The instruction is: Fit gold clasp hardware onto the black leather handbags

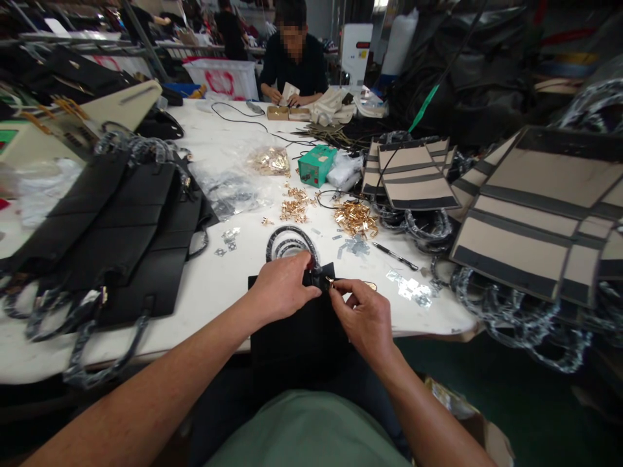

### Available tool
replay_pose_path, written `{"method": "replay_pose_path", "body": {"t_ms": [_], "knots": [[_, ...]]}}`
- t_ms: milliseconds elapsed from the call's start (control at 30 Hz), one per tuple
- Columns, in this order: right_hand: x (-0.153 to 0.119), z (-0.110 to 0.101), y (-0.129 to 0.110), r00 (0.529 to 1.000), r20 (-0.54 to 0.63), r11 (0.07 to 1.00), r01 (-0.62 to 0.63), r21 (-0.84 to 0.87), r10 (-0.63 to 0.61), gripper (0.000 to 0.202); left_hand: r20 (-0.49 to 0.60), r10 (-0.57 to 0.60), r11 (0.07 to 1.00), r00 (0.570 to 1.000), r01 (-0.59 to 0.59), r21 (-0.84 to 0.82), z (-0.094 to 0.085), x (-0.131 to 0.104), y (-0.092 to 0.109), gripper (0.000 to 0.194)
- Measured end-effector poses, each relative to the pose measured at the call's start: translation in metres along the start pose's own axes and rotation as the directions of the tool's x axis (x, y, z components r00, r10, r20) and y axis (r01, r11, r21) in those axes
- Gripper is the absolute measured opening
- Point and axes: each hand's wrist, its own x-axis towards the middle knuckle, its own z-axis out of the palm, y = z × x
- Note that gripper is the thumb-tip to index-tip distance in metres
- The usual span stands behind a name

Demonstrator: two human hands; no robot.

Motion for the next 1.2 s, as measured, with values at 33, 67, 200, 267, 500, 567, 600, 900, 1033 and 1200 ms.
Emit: {"method": "replay_pose_path", "body": {"t_ms": [33,67,200,267,500,567,600,900,1033,1200], "knots": [[0.0,0.0,-0.001,1.0,0.001,1.0,-0.012,0.002,0.012,0.008,-0.01,0.01,1.0,1.0,-0.01,0.016,-0.001,-0.001,0.002,0.029],[0.0,0.0,-0.002,1.0,0.003,1.0,-0.025,0.004,0.025,0.008,-0.018,0.02,0.999,1.0,-0.02,0.03,-0.001,-0.002,0.004,0.028],[-0.002,0.002,-0.003,0.996,0.008,0.993,-0.087,0.075,0.086,0.017,-0.018,0.018,1.0,1.0,-0.018,0.013,-0.004,-0.005,0.007,0.026],[-0.001,0.002,-0.003,0.999,0.021,0.995,-0.048,0.09,0.047,0.028,-0.001,0.009,1.0,1.0,-0.009,-0.029,-0.004,-0.005,0.005,0.026],[0.009,-0.006,-0.008,0.986,0.12,0.989,0.125,-0.079,-0.115,0.021,0.007,0.008,0.992,1.0,-0.007,-0.123,-0.002,-0.003,-0.003,0.024],[0.011,-0.009,-0.009,0.983,0.131,0.985,0.142,-0.094,-0.129,0.02,-0.001,0.013,0.99,1.0,-0.012,-0.137,-0.001,-0.003,-0.003,0.023],[0.012,-0.01,-0.009,0.982,0.133,0.984,0.148,-0.099,-0.134,0.019,-0.005,0.015,0.991,1.0,-0.016,-0.135,-0.001,-0.003,-0.002,0.022],[0.017,-0.013,-0.005,0.979,0.152,0.989,0.145,-0.033,-0.138,0.018,-0.008,0.056,0.997,0.998,-0.056,-0.046,-0.003,-0.003,0.005,0.022],[0.017,-0.015,-0.006,0.967,0.204,0.987,0.16,-0.003,-0.156,0.02,-0.003,0.061,0.997,0.998,-0.061,-0.051,-0.002,-0.003,0.005,0.023],[0.018,-0.015,-0.003,0.972,0.208,0.993,0.091,0.079,-0.106,0.018,-0.01,0.089,0.996,0.996,-0.09,-0.02,-0.003,-0.005,0.008,0.023]]}}
